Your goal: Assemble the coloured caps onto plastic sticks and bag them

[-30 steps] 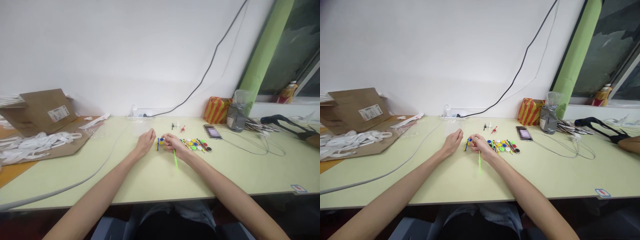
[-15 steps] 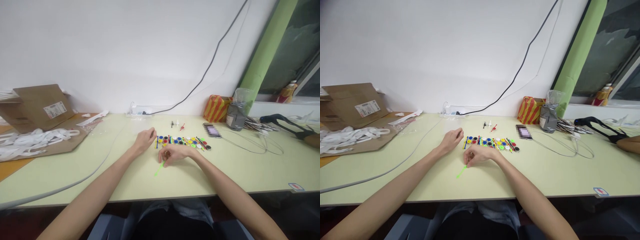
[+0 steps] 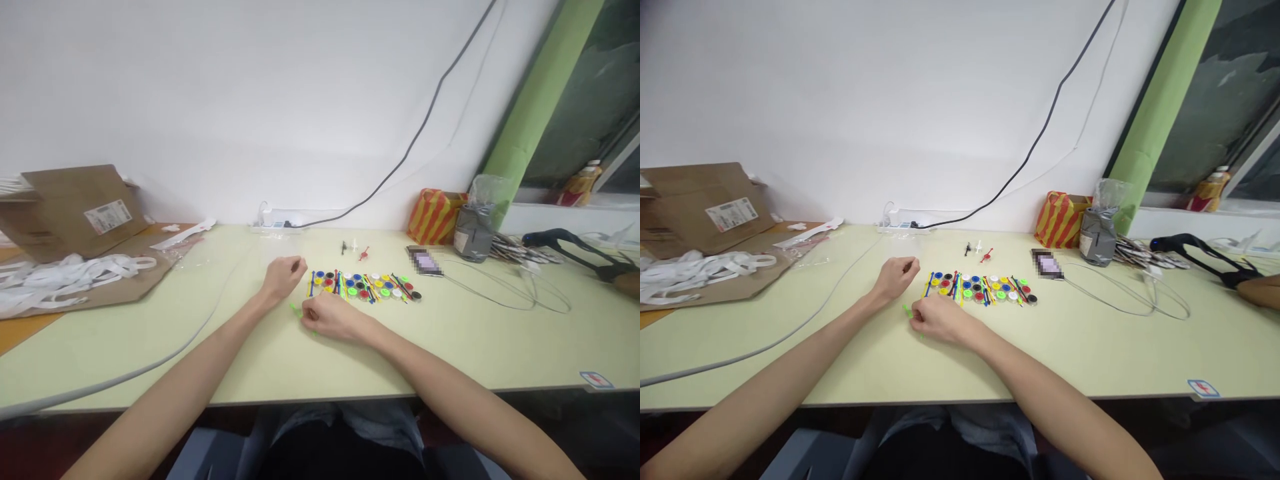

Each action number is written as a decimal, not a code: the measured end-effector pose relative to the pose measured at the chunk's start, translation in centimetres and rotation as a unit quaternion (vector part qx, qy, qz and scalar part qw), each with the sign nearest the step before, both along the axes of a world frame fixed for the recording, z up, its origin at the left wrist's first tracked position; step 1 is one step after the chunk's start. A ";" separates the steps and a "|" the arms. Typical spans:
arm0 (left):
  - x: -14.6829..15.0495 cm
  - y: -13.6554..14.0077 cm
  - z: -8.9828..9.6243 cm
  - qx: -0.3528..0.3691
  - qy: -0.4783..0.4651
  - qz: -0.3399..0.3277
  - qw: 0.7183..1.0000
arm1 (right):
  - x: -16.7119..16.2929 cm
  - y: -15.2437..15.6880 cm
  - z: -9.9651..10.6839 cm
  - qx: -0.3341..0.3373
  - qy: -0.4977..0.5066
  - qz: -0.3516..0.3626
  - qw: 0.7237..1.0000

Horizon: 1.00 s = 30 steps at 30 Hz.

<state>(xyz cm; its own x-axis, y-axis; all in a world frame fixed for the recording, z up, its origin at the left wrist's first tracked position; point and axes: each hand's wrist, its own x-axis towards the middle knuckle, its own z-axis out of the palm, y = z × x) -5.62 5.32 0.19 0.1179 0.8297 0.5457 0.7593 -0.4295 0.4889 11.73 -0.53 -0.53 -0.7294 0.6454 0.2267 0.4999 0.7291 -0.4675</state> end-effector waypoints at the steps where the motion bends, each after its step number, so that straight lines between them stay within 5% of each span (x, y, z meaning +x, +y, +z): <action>1: 0.0 -0.1 0.3 -0.028 -0.052 -0.007 0.998 | -0.2 -0.1 -0.1 -0.006 0.014 -0.006 1.000; 5: -0.6 -1.5 2.1 -0.229 -0.279 -0.097 0.928 | 0.1 0.2 -0.1 -0.118 0.065 0.047 0.990; 8: -1.8 -3.7 2.5 -0.238 -0.306 -0.152 0.909 | 1.7 0.1 0.4 -0.158 0.080 0.077 0.981; 13: -4.1 -9.8 1.1 -0.173 -0.049 -0.102 0.978 | 5.8 -0.3 0.5 -0.108 0.076 0.042 0.990; 19: -6.1 -15.1 -0.4 -0.174 0.149 -0.098 0.968 | 9.5 0.3 -0.8 -0.085 0.069 -0.017 0.994; 24: -7.0 -12.6 -1.6 -0.156 0.137 -0.083 0.975 | 9.2 0.2 -1.6 -0.072 0.085 -0.026 0.993; 30: -5.9 -6.8 -1.3 -0.147 0.156 -0.114 0.970 | 8.6 -0.9 -2.4 -0.045 0.010 0.048 0.998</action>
<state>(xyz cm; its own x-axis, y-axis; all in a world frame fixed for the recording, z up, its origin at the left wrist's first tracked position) -11.51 -1.50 -1.14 0.4386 0.8766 0.1982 0.7915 -0.4812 0.3769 20.32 -1.43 -2.96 -0.7848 0.5915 0.1849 0.4202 0.7273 -0.5427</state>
